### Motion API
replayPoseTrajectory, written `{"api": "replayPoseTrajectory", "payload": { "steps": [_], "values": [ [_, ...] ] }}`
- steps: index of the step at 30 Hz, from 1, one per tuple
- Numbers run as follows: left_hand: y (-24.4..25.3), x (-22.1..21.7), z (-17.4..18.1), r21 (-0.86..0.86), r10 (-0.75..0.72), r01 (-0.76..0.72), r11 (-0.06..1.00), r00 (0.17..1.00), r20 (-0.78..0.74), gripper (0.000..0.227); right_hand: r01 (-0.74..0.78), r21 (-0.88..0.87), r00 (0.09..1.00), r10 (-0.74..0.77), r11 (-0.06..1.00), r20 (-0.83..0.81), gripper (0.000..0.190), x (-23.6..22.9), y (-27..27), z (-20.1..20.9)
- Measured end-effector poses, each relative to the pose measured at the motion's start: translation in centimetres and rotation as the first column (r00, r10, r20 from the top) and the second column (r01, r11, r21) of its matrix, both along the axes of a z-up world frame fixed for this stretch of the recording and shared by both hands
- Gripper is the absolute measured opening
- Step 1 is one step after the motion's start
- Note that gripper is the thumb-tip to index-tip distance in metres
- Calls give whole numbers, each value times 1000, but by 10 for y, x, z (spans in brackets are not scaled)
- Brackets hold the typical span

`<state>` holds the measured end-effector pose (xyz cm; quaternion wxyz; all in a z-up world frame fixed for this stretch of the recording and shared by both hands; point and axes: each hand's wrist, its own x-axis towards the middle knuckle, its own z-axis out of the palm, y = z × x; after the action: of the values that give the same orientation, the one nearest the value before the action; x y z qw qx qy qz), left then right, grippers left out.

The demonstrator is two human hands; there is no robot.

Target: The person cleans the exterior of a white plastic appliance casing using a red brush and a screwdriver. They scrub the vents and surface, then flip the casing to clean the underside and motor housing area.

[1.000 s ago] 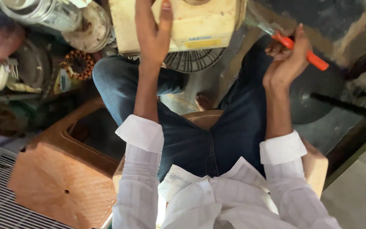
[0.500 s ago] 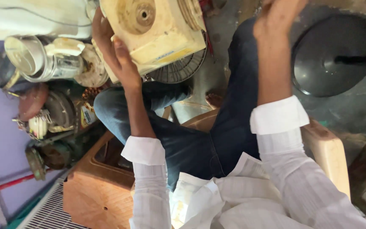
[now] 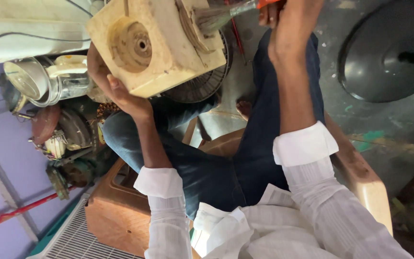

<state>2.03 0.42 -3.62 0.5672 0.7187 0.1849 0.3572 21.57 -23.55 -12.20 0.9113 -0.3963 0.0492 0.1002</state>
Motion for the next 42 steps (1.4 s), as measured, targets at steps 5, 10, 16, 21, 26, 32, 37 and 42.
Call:
{"api": "replayPoseTrajectory", "payload": {
  "steps": [5, 10, 16, 21, 26, 32, 37, 42],
  "values": [
    [-1, -5, -10, -72, 20, -17, 997, 999, 37, 80, 132, -355, 950, -16, 926, 311, 32, 10, -1, 3],
    [8, -32, -32, -125, 135, -141, 982, 989, -56, 74, -30, 83, 999, 31, 996, -16, 38, 8, 6, -21],
    [18, -39, -46, -189, -49, 65, 980, 995, 89, 78, -92, -280, 985, 129, 956, 118, 30, 12, 13, -27],
    [32, -40, -38, -124, 202, -218, 968, 970, -134, 85, 100, -217, 985, -66, 971, 158, 33, 14, 11, -39],
    [25, -46, -40, -35, 219, -224, 974, 970, -106, 87, 127, -602, 987, -39, 788, 157, 24, -2, 12, -79],
    [19, -46, -36, -47, 244, -250, 967, 964, -103, 86, 331, -750, 926, -46, 572, 374, 26, -13, 5, -97],
    [17, -46, -38, -53, 237, -244, 968, 965, -108, 86, 239, -766, 965, -57, 597, 257, 26, -21, 9, -107],
    [19, -41, -34, -49, 229, -236, 971, 967, -110, 85, 262, -782, 964, -118, 566, 238, 25, -24, 6, -117]
  ]
}}
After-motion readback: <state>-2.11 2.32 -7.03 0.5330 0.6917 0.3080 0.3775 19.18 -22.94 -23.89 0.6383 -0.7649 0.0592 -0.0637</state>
